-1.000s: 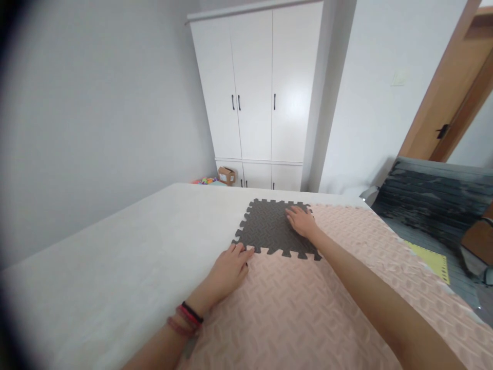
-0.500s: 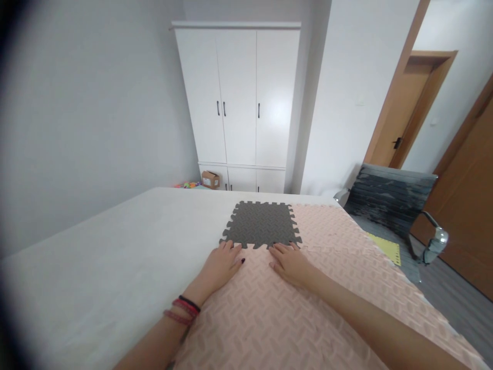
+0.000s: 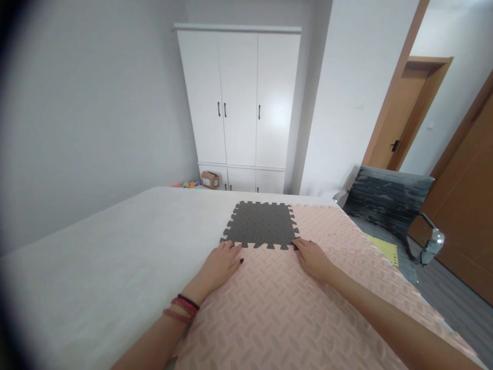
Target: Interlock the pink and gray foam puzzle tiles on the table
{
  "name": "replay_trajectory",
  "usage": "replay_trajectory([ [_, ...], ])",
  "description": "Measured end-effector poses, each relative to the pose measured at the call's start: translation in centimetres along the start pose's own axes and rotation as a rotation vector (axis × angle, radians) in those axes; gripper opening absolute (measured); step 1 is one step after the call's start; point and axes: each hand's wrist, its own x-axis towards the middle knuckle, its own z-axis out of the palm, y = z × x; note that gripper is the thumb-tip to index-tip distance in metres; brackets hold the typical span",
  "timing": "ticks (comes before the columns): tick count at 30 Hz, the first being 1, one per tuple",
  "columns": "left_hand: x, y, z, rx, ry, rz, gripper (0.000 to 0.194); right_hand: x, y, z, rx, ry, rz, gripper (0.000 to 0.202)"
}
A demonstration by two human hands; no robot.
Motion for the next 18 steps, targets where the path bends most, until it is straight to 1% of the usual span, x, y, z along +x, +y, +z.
replay_trajectory([
  [2, 0.0, 0.0, 0.0, -0.004, -0.002, -0.007, 0.043, -0.3, 0.1, 0.4, 0.030, 0.016, -0.018, 0.049],
  [5, 0.0, 0.1, -0.1, -0.006, -0.005, -0.011, 0.043, 0.0, 1.0, 0.3, 0.091, -0.015, 0.007, 0.050],
  [8, 0.0, 0.2, -0.2, -0.005, -0.006, -0.010, 0.043, 1.6, 2.5, -0.7, 0.145, -0.080, 0.062, 0.049],
  [11, 0.0, 0.2, -0.2, -0.007, -0.008, -0.008, 0.042, 3.4, 3.7, -1.3, 0.127, -0.088, 0.075, 0.051],
  [14, 0.0, 0.1, -0.2, -0.015, -0.011, -0.006, 0.043, 4.2, 4.0, -0.3, 0.089, -0.075, 0.071, 0.057],
  [18, 0.0, 0.0, 0.0, -0.016, -0.018, -0.008, 0.043, 3.8, 3.7, 1.6, -0.008, -0.035, 0.071, 0.057],
])
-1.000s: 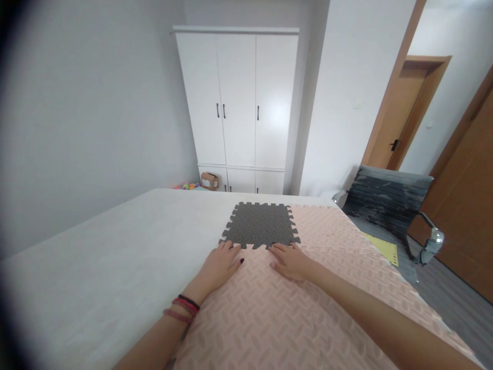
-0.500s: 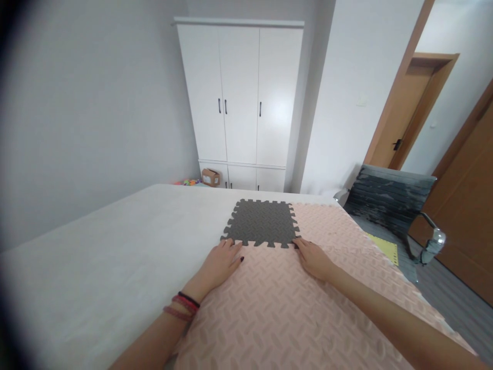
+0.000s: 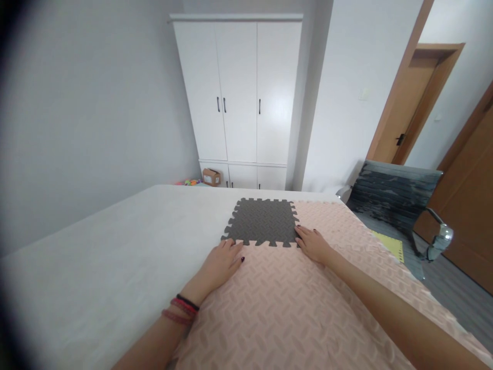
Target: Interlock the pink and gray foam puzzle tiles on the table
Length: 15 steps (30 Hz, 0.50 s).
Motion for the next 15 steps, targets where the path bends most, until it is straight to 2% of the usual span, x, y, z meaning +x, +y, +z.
replay_trajectory([
  [3, 0.1, 0.1, -0.1, 0.011, -0.009, -0.005, 0.043, -0.2, -0.2, 0.2, -0.061, 0.014, -0.011, 0.057],
  [10, -0.2, -0.1, -0.7, 0.002, 0.003, 0.017, 0.044, 0.4, -0.4, -1.4, -0.008, -0.026, -0.006, 0.052],
  [13, -0.4, -0.7, -0.7, -0.034, 0.008, 0.042, 0.045, -0.9, 0.9, -1.9, -0.012, -0.049, 0.031, 0.054],
  [15, -0.5, -1.1, -0.5, -0.059, 0.013, 0.051, 0.044, -2.9, 2.7, -2.3, -0.035, -0.023, 0.117, 0.055],
])
